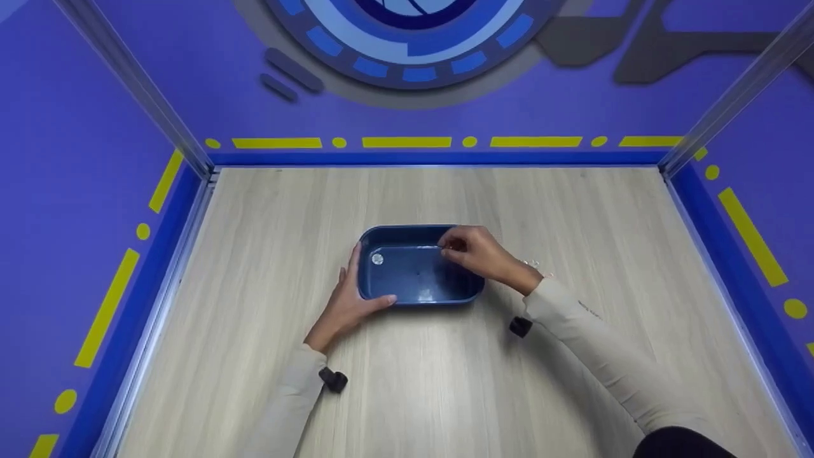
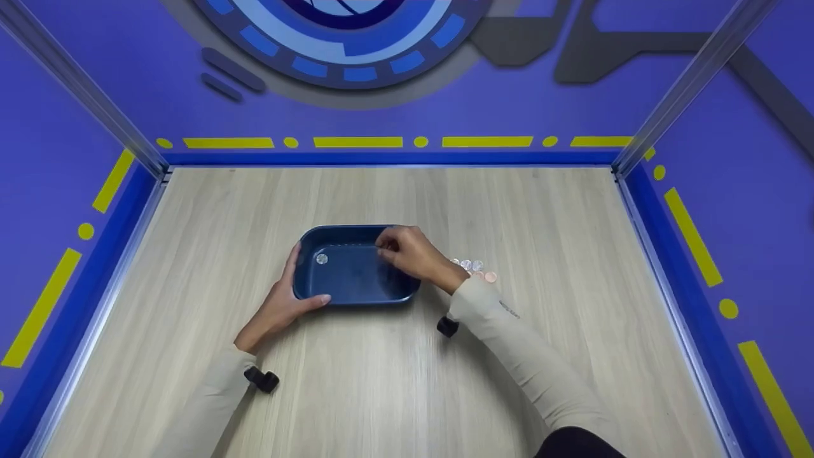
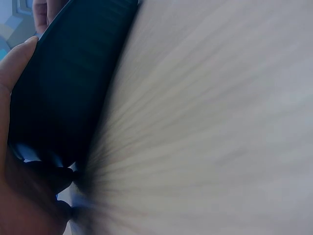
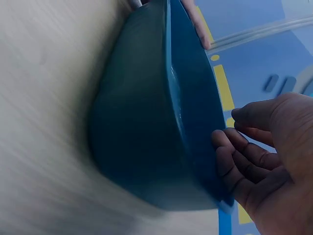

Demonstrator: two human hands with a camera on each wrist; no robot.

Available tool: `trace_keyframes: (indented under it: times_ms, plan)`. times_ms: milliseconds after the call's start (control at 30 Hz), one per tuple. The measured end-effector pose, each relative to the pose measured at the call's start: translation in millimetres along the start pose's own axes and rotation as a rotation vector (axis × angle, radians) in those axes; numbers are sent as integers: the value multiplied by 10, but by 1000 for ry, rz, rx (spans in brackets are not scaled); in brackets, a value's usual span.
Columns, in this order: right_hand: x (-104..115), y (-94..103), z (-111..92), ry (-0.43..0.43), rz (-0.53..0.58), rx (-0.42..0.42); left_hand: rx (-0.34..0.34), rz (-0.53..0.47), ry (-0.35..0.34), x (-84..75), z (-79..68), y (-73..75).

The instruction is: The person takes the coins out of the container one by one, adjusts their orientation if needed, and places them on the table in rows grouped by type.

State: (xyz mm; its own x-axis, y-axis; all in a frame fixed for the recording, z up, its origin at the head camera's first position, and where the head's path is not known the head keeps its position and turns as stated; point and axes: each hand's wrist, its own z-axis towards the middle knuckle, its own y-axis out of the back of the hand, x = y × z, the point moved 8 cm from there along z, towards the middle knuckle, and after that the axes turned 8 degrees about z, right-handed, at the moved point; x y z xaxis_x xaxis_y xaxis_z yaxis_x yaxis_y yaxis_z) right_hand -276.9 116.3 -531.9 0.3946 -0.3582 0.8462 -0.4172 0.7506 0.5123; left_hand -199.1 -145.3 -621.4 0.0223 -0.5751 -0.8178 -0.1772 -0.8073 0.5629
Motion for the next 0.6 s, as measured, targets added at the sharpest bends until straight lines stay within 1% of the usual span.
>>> trace_keyframes:
  times_ms: [200,400,600]
  plan:
    - [50,-141,191,35,-43,67,1,-9,3,13,-9,5]
    - [23,-247,310,21,-63,128,-7,-23,0,16,-3,3]
    - [3,-362,398,24,-89,167,-14,-25,5,16,-15,6]
